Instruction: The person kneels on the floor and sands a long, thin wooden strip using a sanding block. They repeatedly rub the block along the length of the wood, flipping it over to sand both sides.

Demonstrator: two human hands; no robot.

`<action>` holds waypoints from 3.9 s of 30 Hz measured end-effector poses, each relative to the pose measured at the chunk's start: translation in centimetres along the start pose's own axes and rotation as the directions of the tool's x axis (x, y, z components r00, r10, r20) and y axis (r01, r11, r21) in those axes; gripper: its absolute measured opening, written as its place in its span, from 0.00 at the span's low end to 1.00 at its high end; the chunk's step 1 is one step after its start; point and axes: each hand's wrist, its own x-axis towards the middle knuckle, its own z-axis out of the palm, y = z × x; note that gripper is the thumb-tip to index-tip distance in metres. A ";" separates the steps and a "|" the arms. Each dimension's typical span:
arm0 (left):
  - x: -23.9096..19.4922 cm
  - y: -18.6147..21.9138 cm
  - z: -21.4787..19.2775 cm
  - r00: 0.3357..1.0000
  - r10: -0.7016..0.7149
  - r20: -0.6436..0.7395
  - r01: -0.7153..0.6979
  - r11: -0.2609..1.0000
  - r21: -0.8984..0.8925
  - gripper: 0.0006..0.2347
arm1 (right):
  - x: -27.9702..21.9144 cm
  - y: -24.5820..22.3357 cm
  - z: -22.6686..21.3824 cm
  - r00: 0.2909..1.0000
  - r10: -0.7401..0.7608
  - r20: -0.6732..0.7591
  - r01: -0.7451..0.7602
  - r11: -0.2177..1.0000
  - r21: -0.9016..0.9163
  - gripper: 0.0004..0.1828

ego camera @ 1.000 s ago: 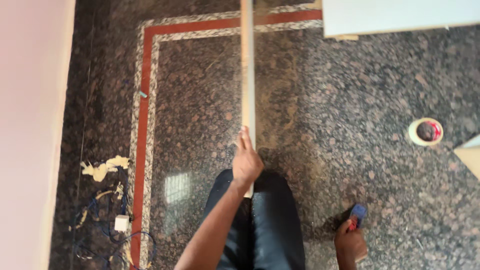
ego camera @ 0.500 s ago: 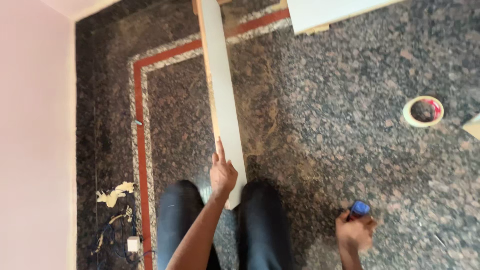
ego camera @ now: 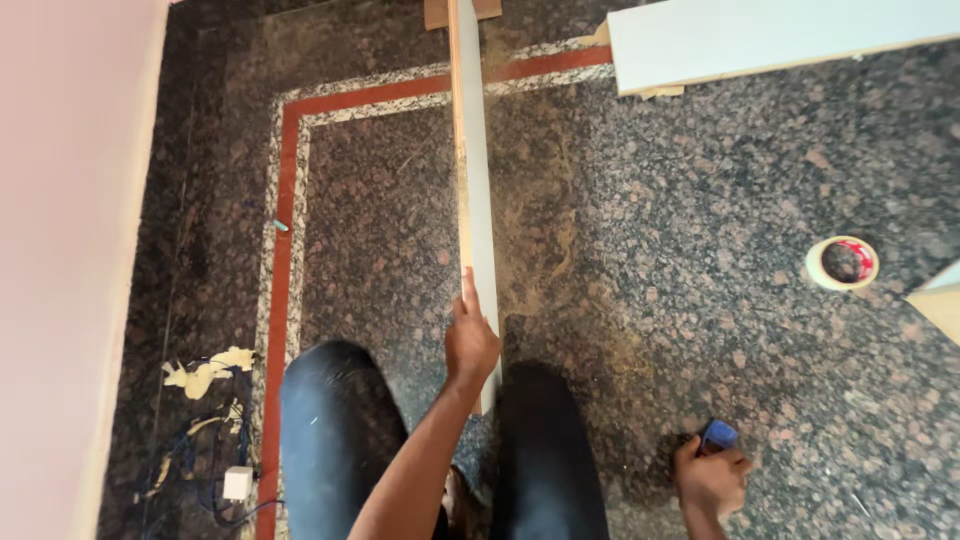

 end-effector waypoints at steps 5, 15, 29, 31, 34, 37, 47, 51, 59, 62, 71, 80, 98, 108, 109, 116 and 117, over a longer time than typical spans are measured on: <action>-0.6 -1.2 -0.4 0.999 -0.017 0.037 0.019 0.998 -0.053 0.47 | -1.2 -1.4 -2.7 1.000 0.020 -0.010 -0.020 1.000 0.004 0.39; 0.9 -2.3 -2.2 0.994 0.000 0.113 0.005 0.999 -0.041 0.52 | 0.5 -8.7 -7.6 0.989 0.111 0.101 -0.103 0.991 -0.082 0.37; 1.8 -1.5 -2.4 0.994 -0.025 0.111 0.027 0.999 -0.021 0.50 | 1.3 -10.5 -8.8 0.965 0.203 0.167 -0.195 0.979 -0.059 0.34; 2.1 -1.3 -2.1 0.994 -0.030 0.108 0.031 0.999 -0.013 0.49 | 2.3 -11.0 -9.0 0.964 0.205 0.167 -0.198 0.978 -0.058 0.33; 2.0 -1.5 -1.6 0.992 -0.045 0.118 0.044 0.999 0.012 0.47 | 2.7 -11.5 -9.3 0.965 0.198 0.169 -0.189 0.979 -0.069 0.33; 3.1 -1.4 -1.8 0.989 -0.054 0.140 0.050 0.998 0.031 0.46 | 3.9 -13.1 -9.5 0.967 0.184 0.175 -0.177 0.983 -0.056 0.32; 3.3 -2.5 -1.4 0.991 -0.066 0.114 0.068 0.998 -0.017 0.42 | 3.6 -14.0 -8.6 0.976 0.122 0.178 -0.114 0.992 -0.055 0.30; 2.9 -2.1 -1.6 1.000 0.023 -0.006 -0.023 0.997 -0.079 0.41 | 3.1 -14.3 -10.3 0.978 0.111 0.174 -0.108 0.994 -0.026 0.29; 2.8 -0.7 -5.9 0.960 -0.075 0.270 0.092 0.994 -0.051 0.39 | 2.9 -16.8 -11.9 0.969 0.034 0.245 -0.092 0.969 0.230 0.27; 3.9 -0.4 -7.9 0.985 0.157 -0.072 -0.152 0.986 0.062 0.35 | 2.2 -17.2 -12.3 0.942 0.017 0.334 -0.166 0.891 0.423 0.27; 9.7 -0.8 -11.0 0.984 0.175 -0.034 -0.178 0.947 -0.266 0.32 | -0.3 -23.5 -20.5 0.699 -0.250 0.670 -0.532 0.444 0.721 0.25; 11.6 -1.9 -6.4 0.999 0.026 -0.042 -0.046 0.805 -0.591 0.42 | -8.8 -41.8 -23.8 0.776 -0.420 0.471 0.291 0.901 0.322 0.16; 17.8 -8.4 2.8 0.911 0.145 0.387 0.269 0.502 -0.822 0.35 | -9.1 -46.2 -17.7 0.701 -0.671 0.242 0.594 0.737 0.322 0.26; 17.7 -8.3 -0.1 0.886 0.190 0.423 0.289 0.487 -0.824 0.33 | -10.4 -46.9 -19.8 0.698 -0.691 0.188 0.605 0.710 0.360 0.28; 17.7 -8.3 0.2 0.890 0.195 0.413 0.278 0.486 -0.829 0.33 | -10.4 -46.7 -19.8 0.694 -0.688 0.212 0.611 0.719 0.331 0.29; 18.5 -8.6 2.5 0.928 0.181 0.325 0.176 0.556 -0.813 0.33 | -11.0 -46.4 -17.5 0.681 -0.726 -0.096 0.679 0.576 0.455 0.40; 18.5 -8.4 2.6 0.933 0.173 0.317 0.178 0.544 -0.820 0.34 | -11.0 -46.3 -17.2 0.705 -0.707 -0.063 0.619 0.570 0.540 0.40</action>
